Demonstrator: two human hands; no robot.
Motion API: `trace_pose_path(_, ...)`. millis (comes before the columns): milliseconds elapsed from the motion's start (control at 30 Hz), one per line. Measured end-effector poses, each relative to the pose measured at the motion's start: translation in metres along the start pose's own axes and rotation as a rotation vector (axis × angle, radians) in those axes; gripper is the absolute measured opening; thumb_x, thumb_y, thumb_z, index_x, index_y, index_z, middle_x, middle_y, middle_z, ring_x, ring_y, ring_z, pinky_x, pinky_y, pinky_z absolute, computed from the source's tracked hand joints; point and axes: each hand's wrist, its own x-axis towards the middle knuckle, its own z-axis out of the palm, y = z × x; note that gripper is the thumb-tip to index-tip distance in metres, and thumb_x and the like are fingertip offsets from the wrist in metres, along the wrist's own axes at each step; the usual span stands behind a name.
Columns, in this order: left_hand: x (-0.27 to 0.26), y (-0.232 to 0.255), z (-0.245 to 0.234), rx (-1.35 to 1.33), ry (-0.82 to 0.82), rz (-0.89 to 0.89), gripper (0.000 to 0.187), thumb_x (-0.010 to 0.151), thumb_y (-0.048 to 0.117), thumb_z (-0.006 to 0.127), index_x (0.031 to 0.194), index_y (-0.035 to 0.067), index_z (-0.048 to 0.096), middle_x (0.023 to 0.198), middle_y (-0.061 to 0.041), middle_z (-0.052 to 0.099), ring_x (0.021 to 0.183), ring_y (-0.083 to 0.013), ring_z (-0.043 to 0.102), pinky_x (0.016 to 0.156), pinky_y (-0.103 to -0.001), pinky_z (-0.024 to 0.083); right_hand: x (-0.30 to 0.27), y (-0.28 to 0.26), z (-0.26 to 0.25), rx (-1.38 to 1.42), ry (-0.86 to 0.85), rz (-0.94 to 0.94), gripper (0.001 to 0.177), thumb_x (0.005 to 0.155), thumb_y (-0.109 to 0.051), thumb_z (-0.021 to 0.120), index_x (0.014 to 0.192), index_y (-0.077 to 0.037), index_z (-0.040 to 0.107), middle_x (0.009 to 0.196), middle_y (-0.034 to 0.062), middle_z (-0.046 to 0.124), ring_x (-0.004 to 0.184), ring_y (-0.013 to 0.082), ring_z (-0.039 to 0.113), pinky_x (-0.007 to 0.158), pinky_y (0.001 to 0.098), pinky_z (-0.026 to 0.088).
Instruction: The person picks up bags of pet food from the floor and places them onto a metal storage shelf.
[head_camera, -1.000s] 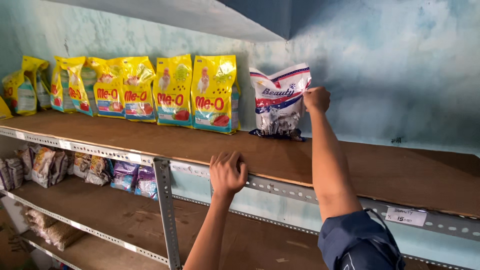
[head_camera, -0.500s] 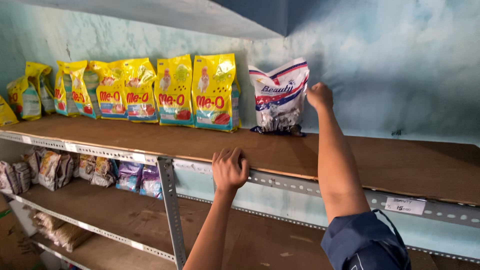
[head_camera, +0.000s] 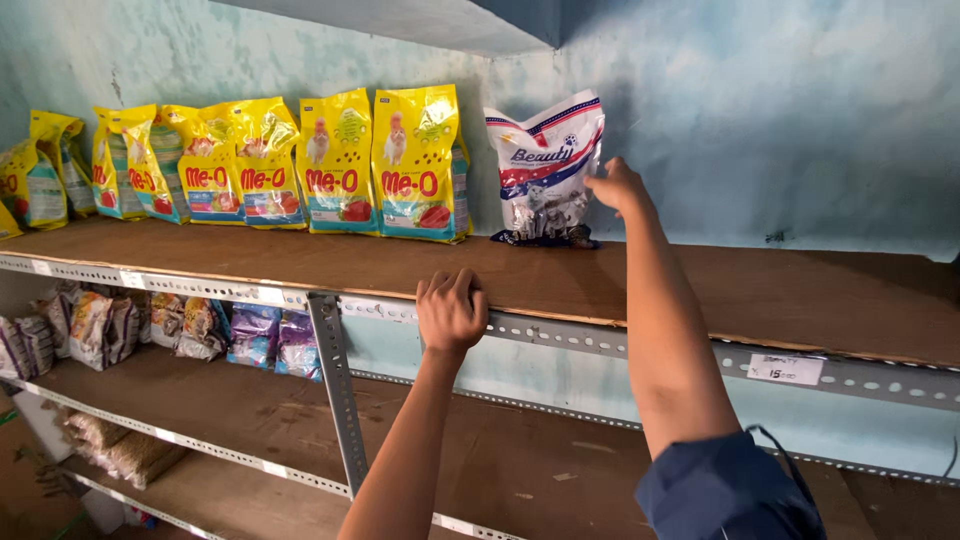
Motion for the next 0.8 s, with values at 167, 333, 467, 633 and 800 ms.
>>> trace_pose_path(167,0.003,-0.001,-0.008,0.038,0.012,0.054,0.011,0.07,0.027,0.047,0.064,0.019,0.05,0.053,-0.004,0.052,0.063,-0.0262,0.058,0.062,-0.036,0.041,-0.028,0.006,-0.001,-0.042,-0.069,-0.034,0.062,0.085,-0.044,0.059,0.131,-0.005,0.042,0.128,0.0246,0.049,0.11,0.0385,0.053,0.062,0.0397,0.058)
trace_pose_path(333,-0.002,0.002,-0.005,0.057,0.033,0.076,0.011,0.072,0.027,0.046,0.067,0.019,0.05,0.055,-0.004,0.053,0.065,-0.026,0.059,0.062,-0.036,0.041,-0.097,0.012,-0.01,-0.127,-0.12,-0.117,0.059,0.089,-0.037,0.055,0.134,-0.003,0.038,0.12,0.0264,0.054,0.112,0.0406,0.052,0.081,0.051,0.053)
trace_pose_path(467,-0.004,0.005,-0.01,0.129,0.044,0.092,0.01,0.076,0.026,0.044,0.071,0.019,0.05,0.06,-0.003,0.055,0.07,-0.024,0.058,0.064,-0.035,0.04,-0.137,0.011,-0.014,-0.241,-0.129,-0.19,0.056,0.089,-0.039,0.052,0.133,-0.007,0.041,0.115,0.0194,0.06,0.111,0.0374,0.054,0.087,0.0534,0.047)
trace_pose_path(633,-0.014,0.012,-0.02,0.18,0.023,0.081,0.014,0.082,0.027,0.043,0.077,0.018,0.051,0.065,-0.004,0.056,0.074,-0.0249,0.057,0.069,-0.036,0.04,-0.192,0.013,-0.013,-0.304,-0.151,-0.262,0.049,0.09,-0.044,0.048,0.127,-0.011,0.051,0.116,0.0151,0.061,0.108,0.0356,0.057,0.086,0.0523,0.046)
trace_pose_path(800,-0.047,0.022,-0.04,0.026,-0.041,0.059,0.03,0.09,0.029,0.051,0.112,0.008,0.051,0.116,-0.011,0.052,0.121,-0.0293,0.042,0.106,-0.045,0.025,-0.235,0.021,-0.003,-0.394,-0.019,-0.434,0.041,0.093,-0.038,0.046,0.118,-0.007,0.056,0.103,0.0186,0.066,0.096,0.0378,0.062,0.081,0.0502,0.049)
